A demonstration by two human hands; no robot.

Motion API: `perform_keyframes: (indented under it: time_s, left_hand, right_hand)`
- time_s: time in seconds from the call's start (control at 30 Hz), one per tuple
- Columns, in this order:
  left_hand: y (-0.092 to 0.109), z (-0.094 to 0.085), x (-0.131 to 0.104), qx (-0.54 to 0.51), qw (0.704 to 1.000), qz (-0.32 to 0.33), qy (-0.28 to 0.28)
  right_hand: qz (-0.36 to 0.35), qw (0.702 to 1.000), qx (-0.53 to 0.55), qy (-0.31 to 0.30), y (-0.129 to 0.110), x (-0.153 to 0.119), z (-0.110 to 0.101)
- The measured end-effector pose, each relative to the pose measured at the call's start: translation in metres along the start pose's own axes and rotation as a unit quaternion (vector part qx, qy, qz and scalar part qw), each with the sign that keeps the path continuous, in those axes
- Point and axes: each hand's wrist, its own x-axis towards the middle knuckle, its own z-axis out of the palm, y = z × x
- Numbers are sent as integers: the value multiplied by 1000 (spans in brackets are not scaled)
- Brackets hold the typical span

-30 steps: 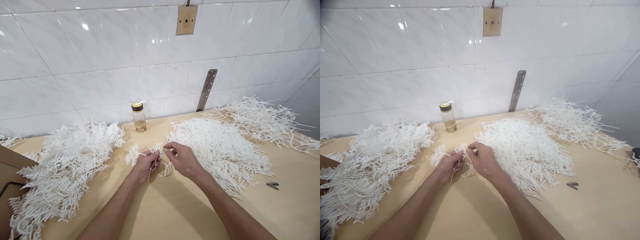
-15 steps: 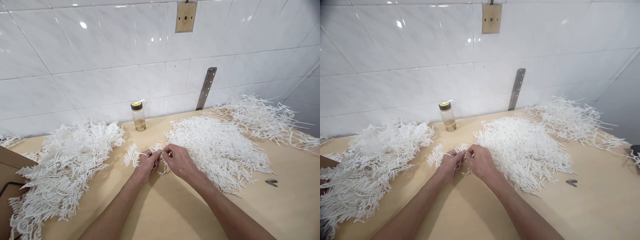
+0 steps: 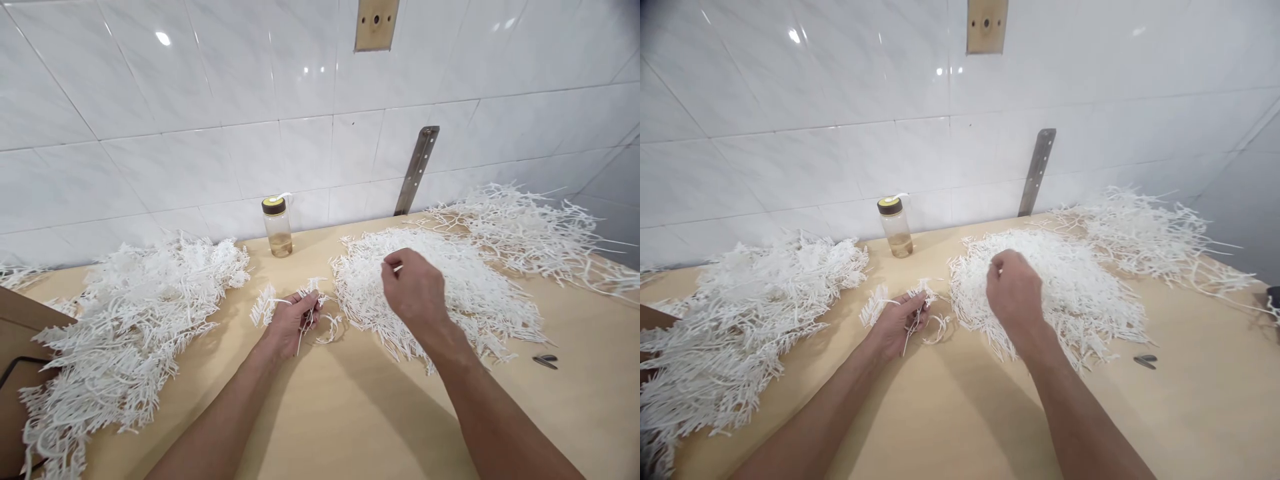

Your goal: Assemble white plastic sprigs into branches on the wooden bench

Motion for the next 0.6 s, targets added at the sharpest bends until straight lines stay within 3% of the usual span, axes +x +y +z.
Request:
perform_keyframes:
  time_s: [0.1, 0.2, 0.3, 0.43, 0.6]
  left_hand:
    - [-1, -3, 2, -17, 1000, -6, -25]
    - [-2, -5, 3, -19, 999, -7, -27]
    - [-2, -5, 4, -12, 1000, -9, -23]
    - [-2, -3, 3, -2, 1000, -5, -20]
    - [-2, 0, 2, 12, 1000, -4, -6]
  right_hand:
    - [23, 999, 17, 41, 6, 5, -5]
    - [24, 989, 122, -80, -8, -6, 0]
    - [-25, 962, 184, -202, -31, -24, 13]
    - [-82, 944, 206, -245, -47, -39, 24]
    - [-67, 950, 177, -250, -46, -41, 27]
